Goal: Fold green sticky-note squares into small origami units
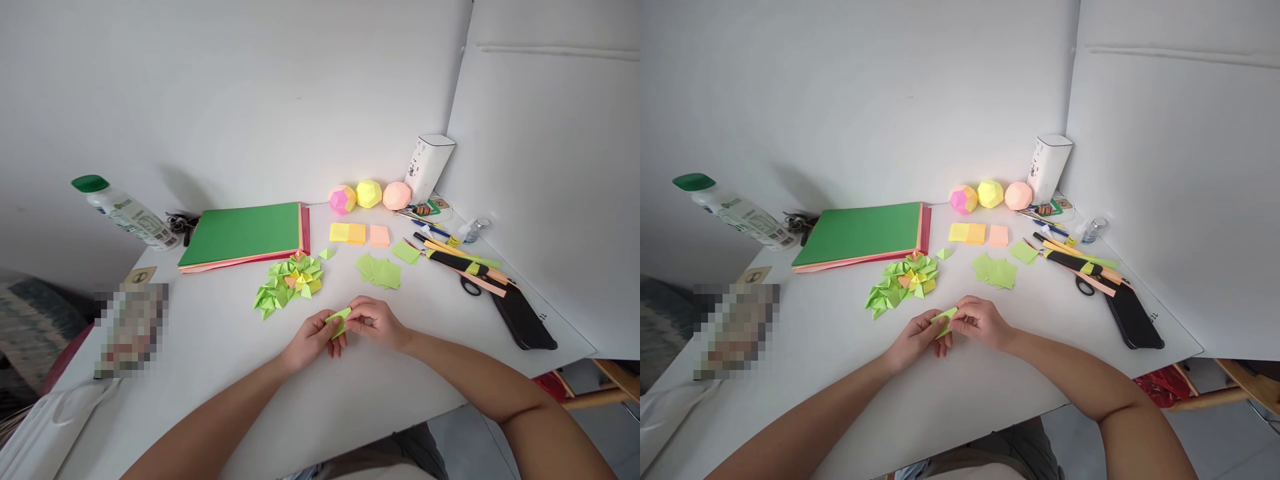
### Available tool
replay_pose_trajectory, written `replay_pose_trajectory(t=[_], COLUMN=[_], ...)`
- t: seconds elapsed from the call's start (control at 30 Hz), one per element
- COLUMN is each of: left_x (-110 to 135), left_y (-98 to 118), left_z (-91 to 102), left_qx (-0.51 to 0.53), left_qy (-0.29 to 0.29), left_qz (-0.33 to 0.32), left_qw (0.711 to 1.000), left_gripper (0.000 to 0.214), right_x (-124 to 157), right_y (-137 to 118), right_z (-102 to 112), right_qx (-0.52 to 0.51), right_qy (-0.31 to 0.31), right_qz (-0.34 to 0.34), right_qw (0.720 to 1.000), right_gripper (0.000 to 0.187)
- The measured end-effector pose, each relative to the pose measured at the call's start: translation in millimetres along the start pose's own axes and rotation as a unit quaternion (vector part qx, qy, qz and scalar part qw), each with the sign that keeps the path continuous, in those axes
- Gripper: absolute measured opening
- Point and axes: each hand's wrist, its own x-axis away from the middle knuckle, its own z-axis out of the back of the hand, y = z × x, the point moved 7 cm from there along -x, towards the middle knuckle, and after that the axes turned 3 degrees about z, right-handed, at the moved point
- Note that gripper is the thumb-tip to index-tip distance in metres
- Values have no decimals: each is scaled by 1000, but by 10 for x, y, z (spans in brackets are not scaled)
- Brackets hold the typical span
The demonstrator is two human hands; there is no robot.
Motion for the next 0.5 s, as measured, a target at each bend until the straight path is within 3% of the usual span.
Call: replay_pose_trajectory(t=[0.2,0.5], left_x=[26,11], left_y=[30,-7], left_z=[-31,-31], left_qx=[-8,-31], left_qy=[-23,-3], left_qz=[-26,-14], left_qw=[999,999], left_gripper=[29,28], right_x=[6,52], right_y=[52,156], right_z=[40,-8], right_qx=[-55,-127], right_qy=[55,62], right_qz=[-79,-169], right_qw=[994,975], right_gripper=[16,20])
